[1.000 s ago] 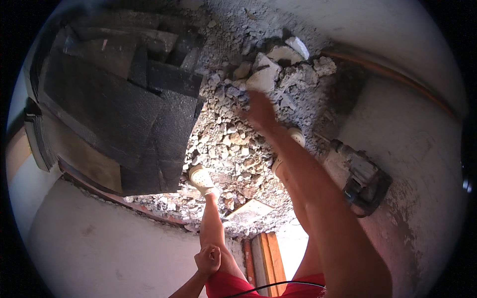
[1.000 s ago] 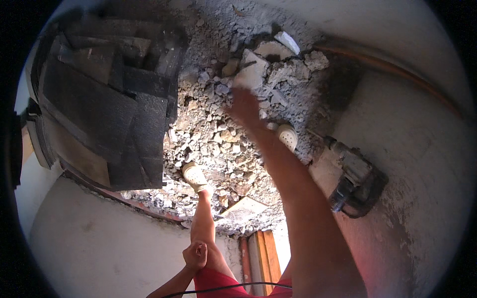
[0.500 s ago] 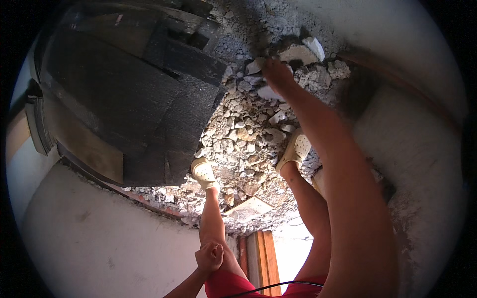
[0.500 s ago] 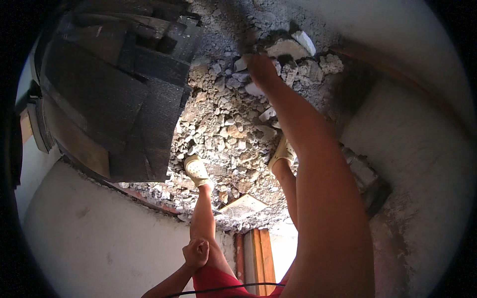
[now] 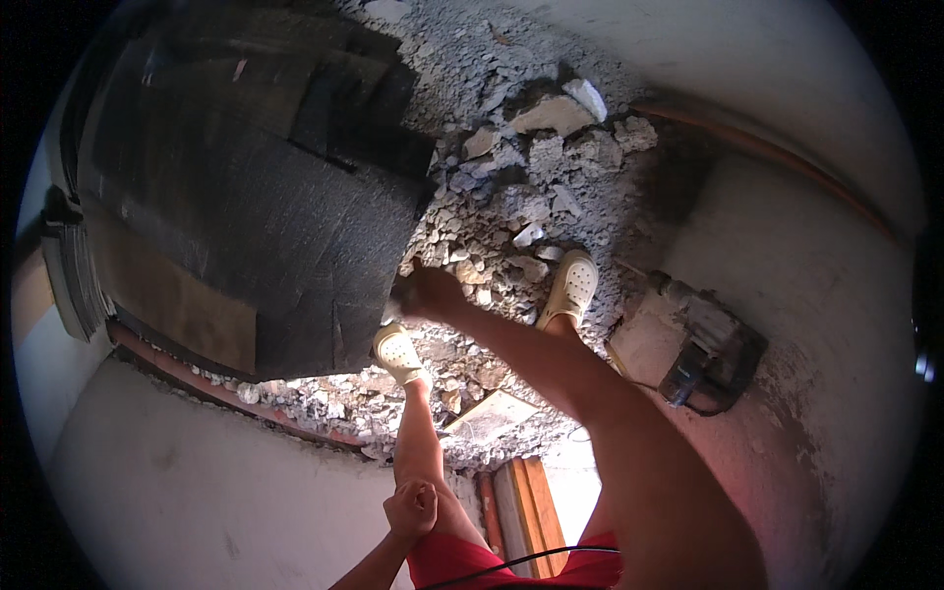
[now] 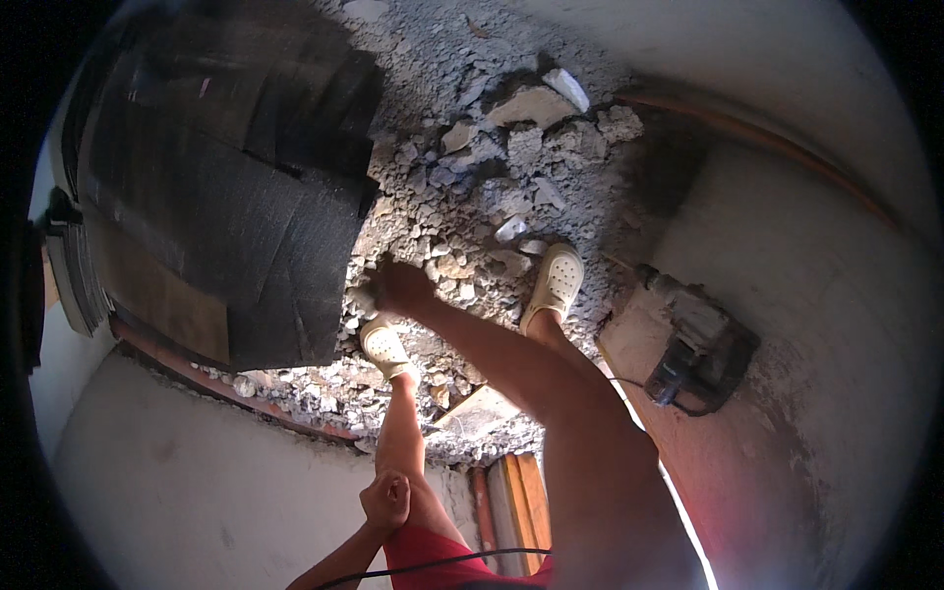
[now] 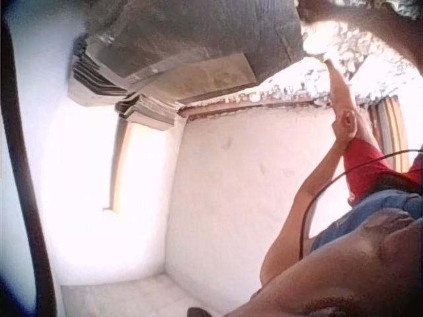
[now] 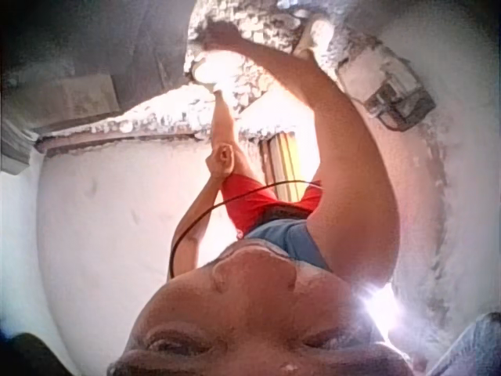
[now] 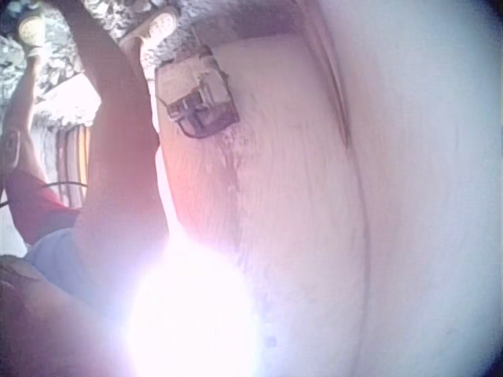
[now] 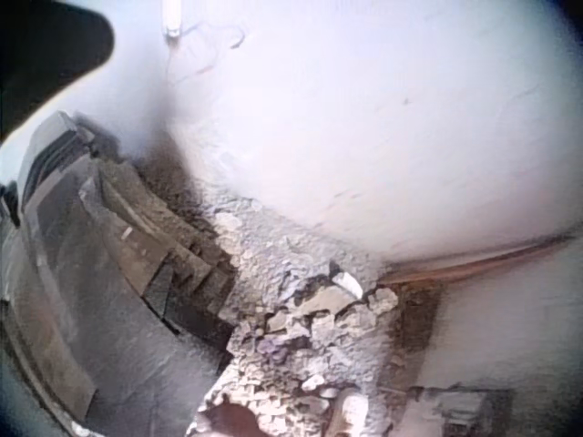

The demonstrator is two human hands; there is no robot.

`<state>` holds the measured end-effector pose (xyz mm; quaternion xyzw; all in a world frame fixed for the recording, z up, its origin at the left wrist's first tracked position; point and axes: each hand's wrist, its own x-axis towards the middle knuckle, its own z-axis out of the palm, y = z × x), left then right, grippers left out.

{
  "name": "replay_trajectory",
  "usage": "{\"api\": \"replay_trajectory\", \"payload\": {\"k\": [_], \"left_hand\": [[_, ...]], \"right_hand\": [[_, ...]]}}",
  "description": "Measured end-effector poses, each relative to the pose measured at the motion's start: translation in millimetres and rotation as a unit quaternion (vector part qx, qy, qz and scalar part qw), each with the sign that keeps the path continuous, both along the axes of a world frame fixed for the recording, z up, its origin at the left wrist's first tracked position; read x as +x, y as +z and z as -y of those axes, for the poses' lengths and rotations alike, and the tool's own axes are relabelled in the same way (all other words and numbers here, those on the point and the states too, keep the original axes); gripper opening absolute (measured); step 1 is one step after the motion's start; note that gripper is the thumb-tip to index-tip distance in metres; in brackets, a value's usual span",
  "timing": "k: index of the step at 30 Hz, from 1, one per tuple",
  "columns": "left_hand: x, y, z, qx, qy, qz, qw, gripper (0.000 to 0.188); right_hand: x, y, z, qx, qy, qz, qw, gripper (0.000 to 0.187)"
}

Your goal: The person uses a rotary hammer to break up a concrete floor in a corner of a room. They clear loose debris by hand, then repeatedly operate the tool against the floor surface, generating dust and rubble.

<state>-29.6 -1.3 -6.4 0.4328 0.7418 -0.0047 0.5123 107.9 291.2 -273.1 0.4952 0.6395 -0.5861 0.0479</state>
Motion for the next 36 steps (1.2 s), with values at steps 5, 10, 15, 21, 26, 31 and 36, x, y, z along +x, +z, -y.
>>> {"api": "replay_trajectory", "payload": {"k": [5,10,15,21,26,31,36], "left_hand": [[1.2,-1.5,-1.1,0.023,-0.018,-0.014,0.999,0.012],[10.1,-3.8,10.9,0.027,0.000,-0.017,1.000,0.013],[19.8,-6.3,10.5,0.031,0.009,-0.003,0.999,0.013],[35.3,-9.4,-1.2,0.045,0.009,-0.009,0.999,0.015],[38.9,-8.5,-11.6,0.012,-0.025,-0.015,1.000,0.014],[35.8,-8.4,-9.3,0.037,-0.024,-0.016,0.999,0.013],[26.3,-12.3,-12.3,0.019,-0.070,-0.019,0.997,0.012]], "right_hand": [[-31.4,11.8,47.6,-0.048,-0.137,-0.154,0.977,0.095],[115.9,-58.4,-45.5,0.306,0.149,0.252,0.906,0.083],[202.9,-100.4,-123.7,0.297,0.286,0.291,0.863,0.069],[191.1,-132.0,-129.3,0.268,0.206,0.357,0.871,0.035],[136.1,-105.0,-77.8,0.090,0.220,0.302,0.923,0.040],[44.0,-33.2,-4.6,-0.269,-0.044,-0.098,0.957,0.113],[112.7,-78.8,-60.5,0.140,0.051,0.212,0.966,0.065]]}}
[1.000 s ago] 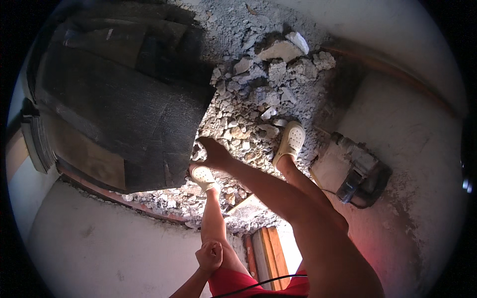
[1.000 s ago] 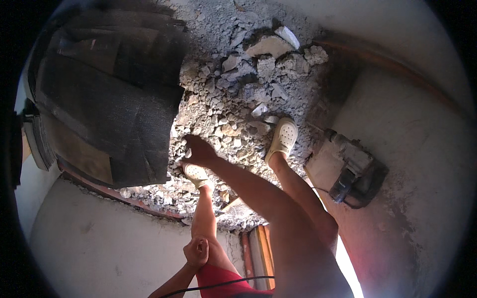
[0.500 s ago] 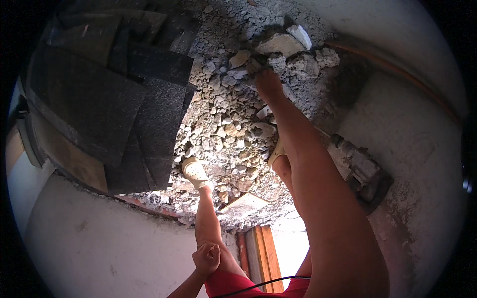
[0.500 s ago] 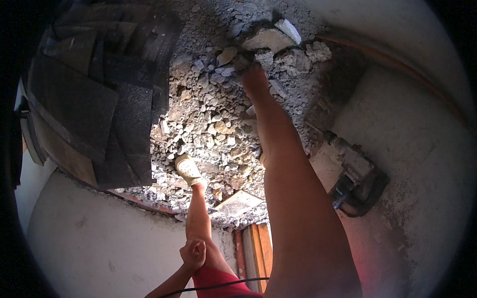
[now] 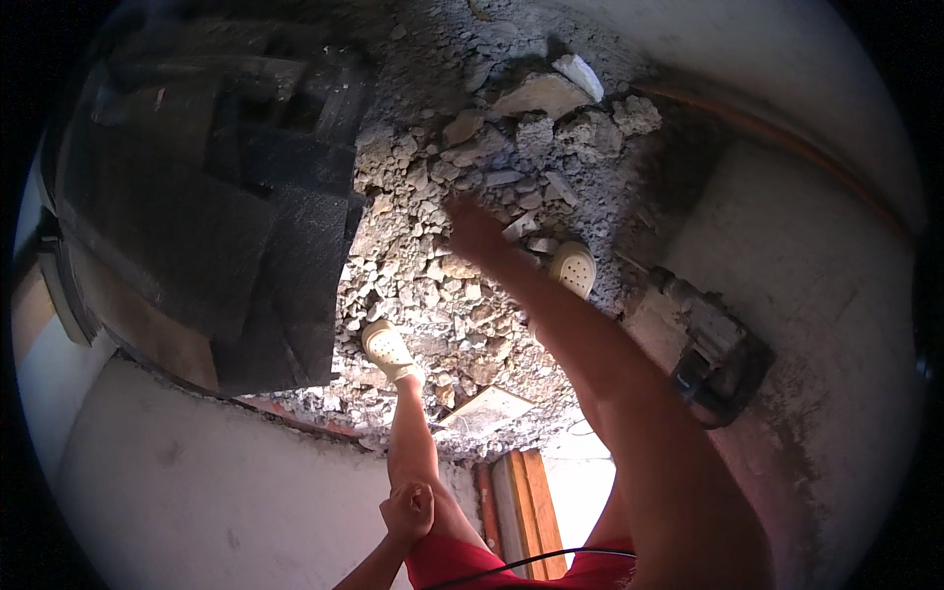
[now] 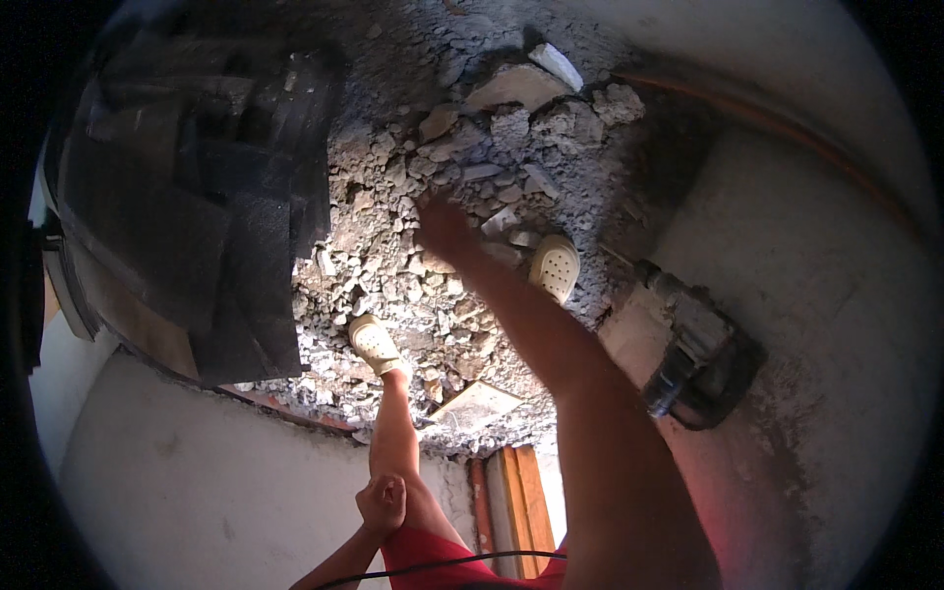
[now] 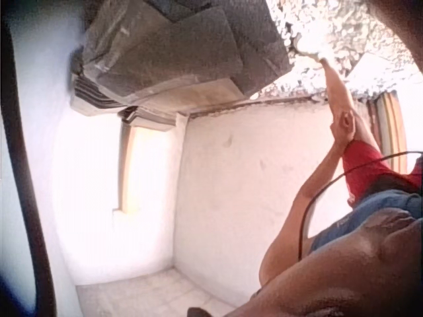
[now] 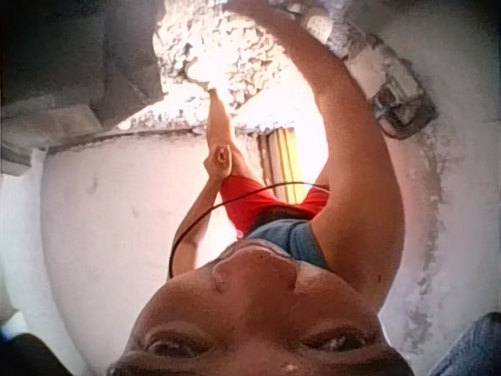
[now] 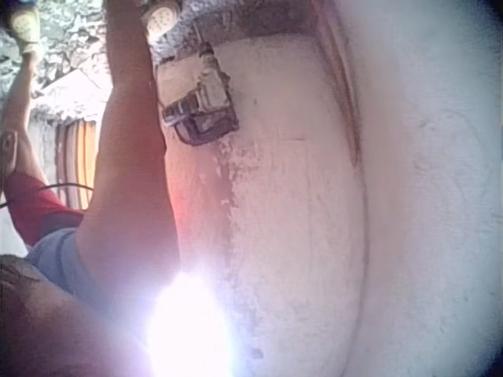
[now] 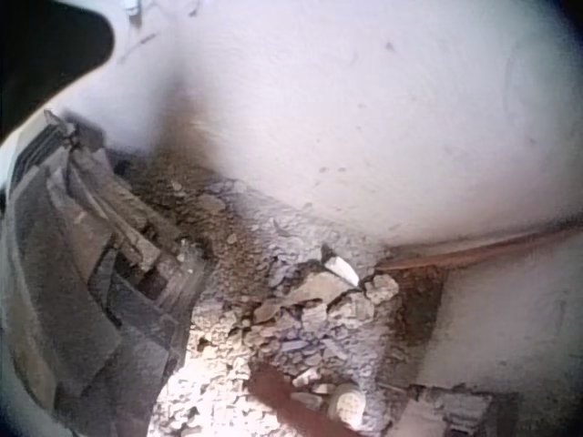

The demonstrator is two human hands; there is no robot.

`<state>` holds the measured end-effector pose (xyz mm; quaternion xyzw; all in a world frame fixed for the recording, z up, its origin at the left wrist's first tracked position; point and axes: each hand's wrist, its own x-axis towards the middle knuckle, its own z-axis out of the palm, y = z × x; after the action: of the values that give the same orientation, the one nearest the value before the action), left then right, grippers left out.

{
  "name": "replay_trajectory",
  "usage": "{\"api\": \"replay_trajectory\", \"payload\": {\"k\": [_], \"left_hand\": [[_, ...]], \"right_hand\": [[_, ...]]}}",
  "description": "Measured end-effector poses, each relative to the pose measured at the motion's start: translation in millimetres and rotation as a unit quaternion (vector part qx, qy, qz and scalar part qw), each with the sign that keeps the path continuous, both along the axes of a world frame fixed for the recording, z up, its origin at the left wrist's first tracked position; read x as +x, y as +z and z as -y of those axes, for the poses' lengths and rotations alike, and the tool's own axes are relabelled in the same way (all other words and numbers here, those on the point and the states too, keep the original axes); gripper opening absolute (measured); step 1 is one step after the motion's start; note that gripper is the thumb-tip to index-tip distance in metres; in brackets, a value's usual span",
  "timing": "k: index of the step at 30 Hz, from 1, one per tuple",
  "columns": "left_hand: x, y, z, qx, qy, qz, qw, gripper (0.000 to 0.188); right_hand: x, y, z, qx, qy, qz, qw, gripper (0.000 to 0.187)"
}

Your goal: The person uses a rotary hammer to break up a concrete floor in a corner of a room. They clear loose debris by hand, then repeatedly operate the tool against the floor surface, generating dust and rubble.

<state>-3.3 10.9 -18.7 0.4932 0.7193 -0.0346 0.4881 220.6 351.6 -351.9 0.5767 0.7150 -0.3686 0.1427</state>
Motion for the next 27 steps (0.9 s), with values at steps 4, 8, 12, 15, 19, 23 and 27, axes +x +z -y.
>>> {"api": "replay_trajectory", "payload": {"k": [4,8,12,15,19,23,27], "left_hand": [[25.0,12.6,16.2,-0.009,0.073,-0.023,0.997,0.012],[10.0,5.2,9.0,-0.006,0.053,-0.001,0.999,0.011],[16.4,7.9,-0.6,-0.011,0.078,-0.014,0.997,0.011],[25.3,8.8,3.3,0.002,0.093,-0.013,0.996,0.011],[35.3,1.9,2.5,0.033,0.095,-0.014,0.995,0.010],[34.5,5.4,-3.7,0.014,0.089,-0.012,0.996,0.010],[28.6,5.4,-4.2,0.036,0.070,-0.020,0.997,0.010]], "right_hand": [[41.6,13.3,-143.6,0.218,0.327,0.090,0.915,0.112],[81.5,14.9,-214.4,0.189,0.374,0.221,0.881,0.125],[87.7,-18.9,-220.5,0.096,0.346,0.287,0.888,0.115],[69.7,-4.5,-211.0,0.095,0.424,0.286,0.854,0.118],[75.8,-5.1,-199.9,0.122,0.459,0.249,0.844,0.118],[84.3,-17.9,-190.4,0.090,0.371,0.168,0.909,0.095],[80.8,-7.9,-177.3,0.047,0.327,0.247,0.911,0.099]]}}
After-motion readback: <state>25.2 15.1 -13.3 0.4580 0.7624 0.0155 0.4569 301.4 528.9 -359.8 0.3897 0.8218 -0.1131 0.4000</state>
